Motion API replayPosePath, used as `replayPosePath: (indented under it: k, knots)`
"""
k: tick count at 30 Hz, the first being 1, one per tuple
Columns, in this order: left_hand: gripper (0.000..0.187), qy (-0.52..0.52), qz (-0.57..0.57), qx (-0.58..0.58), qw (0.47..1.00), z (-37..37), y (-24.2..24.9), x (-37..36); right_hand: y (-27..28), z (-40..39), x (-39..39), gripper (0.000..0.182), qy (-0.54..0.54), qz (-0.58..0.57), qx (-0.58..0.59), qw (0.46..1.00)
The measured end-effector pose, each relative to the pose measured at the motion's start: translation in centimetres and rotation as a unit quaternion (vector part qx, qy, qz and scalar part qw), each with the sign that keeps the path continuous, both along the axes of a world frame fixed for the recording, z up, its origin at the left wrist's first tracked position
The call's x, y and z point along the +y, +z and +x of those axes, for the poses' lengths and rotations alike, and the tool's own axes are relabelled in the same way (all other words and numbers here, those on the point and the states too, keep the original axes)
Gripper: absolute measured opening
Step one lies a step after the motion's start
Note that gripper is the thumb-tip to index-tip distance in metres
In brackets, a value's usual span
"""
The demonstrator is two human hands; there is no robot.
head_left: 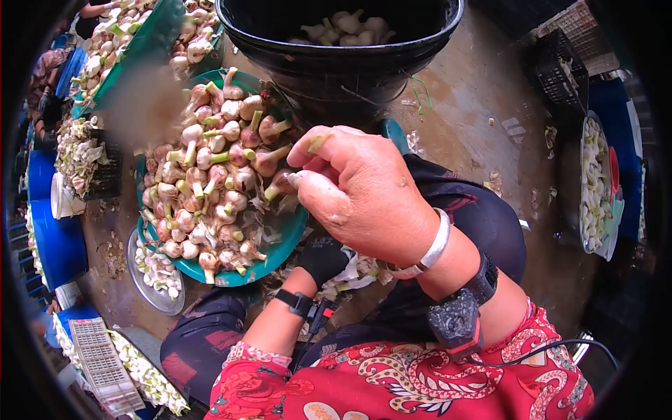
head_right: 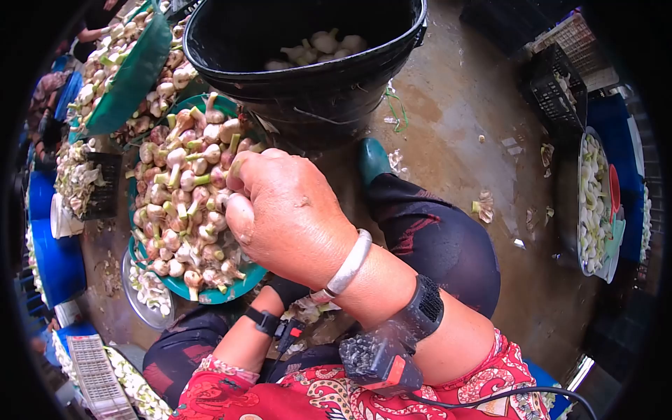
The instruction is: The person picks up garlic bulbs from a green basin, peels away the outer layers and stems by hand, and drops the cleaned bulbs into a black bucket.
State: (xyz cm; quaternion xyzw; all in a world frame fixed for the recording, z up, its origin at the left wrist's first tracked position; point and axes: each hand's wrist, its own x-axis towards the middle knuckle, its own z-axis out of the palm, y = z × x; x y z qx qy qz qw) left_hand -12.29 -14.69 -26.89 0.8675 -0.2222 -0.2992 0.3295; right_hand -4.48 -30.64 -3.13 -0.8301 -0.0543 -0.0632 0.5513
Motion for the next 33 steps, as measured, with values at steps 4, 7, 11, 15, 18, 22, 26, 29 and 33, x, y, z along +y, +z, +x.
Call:
replayPosePath:
  k: [4,7,11,15,18,22,26,29,33]
  knots:
    - [0.065,-0.015,0.075,0.012,0.997,7.8,9.1,0.3,-0.5,-0.1,-0.1,0.014,-0.020,-0.011,-0.059,0.998]
    - [0.066,0.067,0.062,-0.059,0.994,10.5,6.5,4.2,0.7,-0.4,0.2,0.011,-0.033,0.080,0.020,0.996]
    - [0.058,0.212,0.089,-0.063,0.971,9.7,4.3,5.0,0.9,-0.2,0.2,0.014,-0.022,0.124,0.088,0.988]
    - [0.044,0.222,-0.098,0.101,0.965,9.2,3.7,7.0,0.2,-0.1,0.7,0.010,-0.031,0.081,0.051,0.995]
    - [0.032,0.163,-0.267,-0.007,0.950,8.1,6.6,8.6,-0.2,0.3,1.1,0.014,-0.040,0.081,0.055,0.994]
    - [0.039,0.304,-0.462,0.226,0.802,6.8,15.7,8.5,-1.1,0.3,2.7,0.028,-0.017,0.159,0.206,0.966]
    - [0.041,0.223,-0.312,-0.030,0.923,4.5,20.6,9.9,-0.8,-0.9,4.4,0.049,0.181,0.476,0.414,0.754]
    - [0.045,0.085,-0.158,-0.207,0.962,4.9,23.7,11.8,-0.2,-0.9,5.9,0.049,0.186,0.532,0.374,0.736]
    - [0.069,0.325,-0.482,0.212,0.785,2.6,28.2,10.2,-1.0,-0.4,7.8,0.047,0.180,0.476,0.265,0.819]
